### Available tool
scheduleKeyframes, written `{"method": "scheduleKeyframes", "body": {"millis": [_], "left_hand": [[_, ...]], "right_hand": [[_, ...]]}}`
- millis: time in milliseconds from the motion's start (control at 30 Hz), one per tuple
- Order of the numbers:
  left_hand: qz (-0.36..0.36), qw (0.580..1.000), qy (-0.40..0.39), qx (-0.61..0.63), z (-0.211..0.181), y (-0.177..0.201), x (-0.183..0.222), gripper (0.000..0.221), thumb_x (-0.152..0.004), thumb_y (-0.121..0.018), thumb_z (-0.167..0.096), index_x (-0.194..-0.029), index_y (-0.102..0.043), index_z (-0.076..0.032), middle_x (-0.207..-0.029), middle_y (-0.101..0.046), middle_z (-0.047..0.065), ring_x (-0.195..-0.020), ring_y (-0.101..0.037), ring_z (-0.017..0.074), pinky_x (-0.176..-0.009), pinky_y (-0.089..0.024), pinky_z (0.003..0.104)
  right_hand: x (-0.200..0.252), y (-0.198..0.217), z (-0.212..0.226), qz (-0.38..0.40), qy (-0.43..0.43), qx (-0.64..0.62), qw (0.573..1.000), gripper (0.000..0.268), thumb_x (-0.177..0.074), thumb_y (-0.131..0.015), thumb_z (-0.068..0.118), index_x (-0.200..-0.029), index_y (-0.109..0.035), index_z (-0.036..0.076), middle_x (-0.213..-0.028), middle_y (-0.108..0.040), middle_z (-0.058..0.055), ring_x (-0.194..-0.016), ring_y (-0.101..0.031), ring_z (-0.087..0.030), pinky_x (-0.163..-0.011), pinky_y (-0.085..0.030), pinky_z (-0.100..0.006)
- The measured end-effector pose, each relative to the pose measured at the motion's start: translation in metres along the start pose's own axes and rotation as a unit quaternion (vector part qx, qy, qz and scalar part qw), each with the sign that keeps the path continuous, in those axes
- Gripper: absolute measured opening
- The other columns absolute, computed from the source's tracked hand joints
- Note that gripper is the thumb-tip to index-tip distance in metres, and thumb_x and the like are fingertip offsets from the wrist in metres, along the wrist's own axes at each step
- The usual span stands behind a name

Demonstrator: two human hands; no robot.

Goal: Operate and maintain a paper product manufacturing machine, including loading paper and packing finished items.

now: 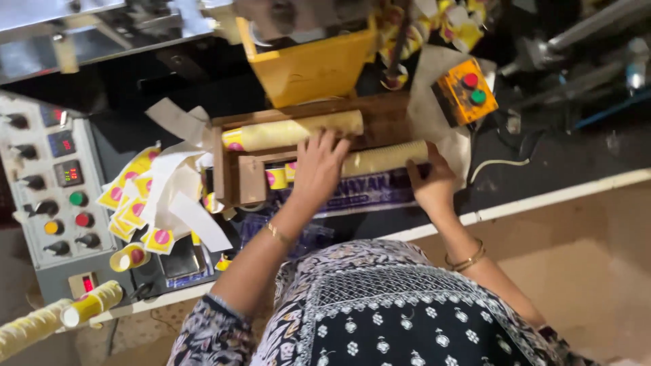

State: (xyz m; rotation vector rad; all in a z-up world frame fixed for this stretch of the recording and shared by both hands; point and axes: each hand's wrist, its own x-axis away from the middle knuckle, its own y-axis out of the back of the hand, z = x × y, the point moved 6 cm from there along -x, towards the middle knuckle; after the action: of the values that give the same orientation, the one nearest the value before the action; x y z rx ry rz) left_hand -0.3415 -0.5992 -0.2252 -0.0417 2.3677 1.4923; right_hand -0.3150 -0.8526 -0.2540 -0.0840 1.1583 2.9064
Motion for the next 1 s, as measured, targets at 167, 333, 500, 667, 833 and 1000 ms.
{"method": "scheduleKeyframes", "body": {"millis": [167, 333, 500, 667, 833, 1000], "left_hand": [[0.211, 0.969, 0.046, -0.121, 0.021, -0.045, -0.03, 0.024, -0.106, -0.052, -0.024, -0.119, -0.072, -0.025, -0.111, -0.069, 0.007, -0.105, -0.066, 0.0276, -0.098, -0.042, 0.056], [0.122, 0.986, 0.046, -0.108, 0.005, -0.01, -0.034, 0.051, -0.093, -0.053, -0.014, -0.134, -0.069, -0.04, -0.09, -0.07, 0.01, -0.085, -0.067, 0.0328, -0.095, -0.038, 0.064], [-0.014, 0.998, -0.042, -0.032, -0.022, 0.023, 0.001, 0.039, -0.093, -0.059, -0.012, -0.131, -0.066, -0.018, -0.119, -0.067, 0.013, -0.108, -0.063, 0.0339, -0.092, -0.043, 0.05], [0.084, 0.992, -0.05, 0.076, -0.019, -0.005, 0.075, 0.035, -0.087, -0.061, -0.007, -0.121, -0.067, -0.001, -0.11, -0.065, 0.013, -0.103, -0.061, 0.0293, -0.089, -0.052, 0.04], [0.1, 0.993, -0.013, 0.064, -0.01, -0.018, 0.091, 0.025, -0.08, -0.062, -0.002, -0.103, -0.071, 0.0, -0.103, -0.069, 0.013, -0.1, -0.062, 0.0318, -0.086, -0.052, 0.042], [-0.002, 0.994, 0.034, 0.104, -0.025, 0.029, 0.076, 0.02, -0.083, -0.063, 0.004, -0.1, -0.07, -0.002, -0.11, -0.07, 0.013, -0.106, -0.065, 0.0332, -0.093, -0.053, 0.041]], "right_hand": [[-0.002, 0.023, 0.032, -0.063, 0.104, 0.08, 0.989, 0.052, -0.091, -0.079, 0.017, -0.136, -0.059, -0.001, -0.126, -0.063, -0.023, -0.112, -0.062, -0.042, -0.096, -0.052, -0.046], [-0.004, 0.039, 0.049, -0.072, 0.129, 0.093, 0.985, 0.031, -0.088, -0.076, 0.012, -0.119, -0.071, 0.005, -0.117, -0.067, -0.018, -0.11, -0.065, -0.037, -0.093, -0.053, -0.045], [0.025, 0.002, -0.041, 0.065, 0.024, 0.005, 0.998, 0.024, -0.09, -0.072, 0.015, -0.113, -0.077, 0.011, -0.107, -0.074, -0.009, -0.088, -0.074, -0.024, -0.081, -0.06, -0.036], [0.074, -0.029, -0.015, 0.19, 0.321, 0.215, 0.903, 0.033, -0.096, -0.072, 0.025, -0.119, -0.073, 0.001, -0.125, -0.07, -0.013, -0.111, -0.07, -0.025, -0.095, -0.058, -0.038], [0.082, -0.014, 0.012, 0.145, 0.363, 0.154, 0.907, 0.022, -0.091, -0.07, 0.013, -0.108, -0.08, 0.003, -0.124, -0.072, -0.01, -0.118, -0.067, -0.025, -0.094, -0.047, -0.038], [0.071, 0.001, 0.032, 0.096, 0.357, 0.125, 0.921, 0.011, -0.086, -0.075, 0.013, -0.095, -0.079, 0.008, -0.118, -0.074, -0.001, -0.113, -0.066, -0.02, -0.107, -0.045, -0.043]]}}
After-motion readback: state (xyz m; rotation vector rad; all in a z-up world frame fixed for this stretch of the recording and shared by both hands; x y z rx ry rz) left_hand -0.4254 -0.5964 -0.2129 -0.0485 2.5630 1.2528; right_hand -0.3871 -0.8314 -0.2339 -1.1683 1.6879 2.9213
